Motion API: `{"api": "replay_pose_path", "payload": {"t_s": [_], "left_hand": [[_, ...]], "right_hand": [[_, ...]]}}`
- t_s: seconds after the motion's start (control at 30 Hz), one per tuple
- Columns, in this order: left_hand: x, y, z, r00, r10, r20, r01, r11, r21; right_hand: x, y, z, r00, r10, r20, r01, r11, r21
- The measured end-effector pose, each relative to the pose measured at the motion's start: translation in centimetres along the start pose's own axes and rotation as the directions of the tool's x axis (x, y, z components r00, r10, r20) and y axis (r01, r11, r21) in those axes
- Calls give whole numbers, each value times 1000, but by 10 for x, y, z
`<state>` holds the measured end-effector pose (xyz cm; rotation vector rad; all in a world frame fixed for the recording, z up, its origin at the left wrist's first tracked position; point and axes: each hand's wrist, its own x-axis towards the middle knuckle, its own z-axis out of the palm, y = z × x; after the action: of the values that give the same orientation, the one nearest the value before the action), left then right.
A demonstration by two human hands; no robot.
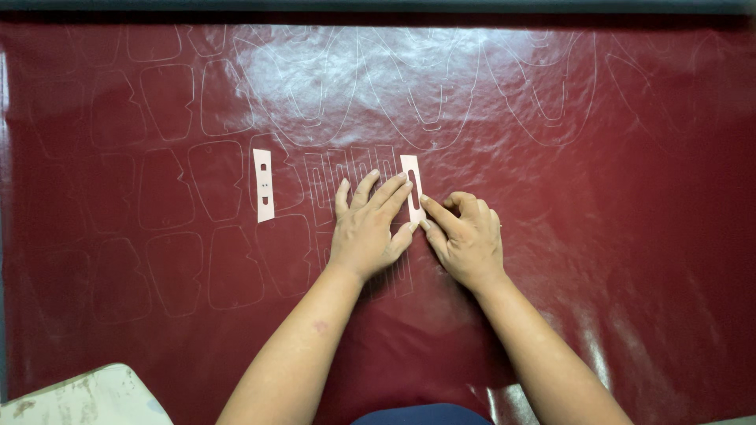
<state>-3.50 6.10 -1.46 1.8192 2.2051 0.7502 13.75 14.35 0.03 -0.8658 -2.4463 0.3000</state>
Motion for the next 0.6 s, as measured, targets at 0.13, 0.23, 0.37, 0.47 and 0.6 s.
{"api": "replay_pose_path", "payload": {"t_s": [0.13,0.23,0.37,0.47,0.6], "left_hand": [[0,0,0,1000,4,4,-4,1000,14],[1,-1,1,1000,4,7,-4,1000,23],[1,-1,1,1000,6,8,-6,999,32],[1,-1,2,1000,4,5,-4,999,36],[2,0,1,1000,-3,14,2,999,43]], "right_hand": [[1,0,0,1000,1,1,-1,1000,-3],[2,0,0,1000,3,1,-3,1000,1],[2,0,1,1000,7,6,-7,1000,-9],[2,-1,1,1000,3,0,-3,1000,-8],[2,-1,2,1000,9,8,-9,1000,-9]]}}
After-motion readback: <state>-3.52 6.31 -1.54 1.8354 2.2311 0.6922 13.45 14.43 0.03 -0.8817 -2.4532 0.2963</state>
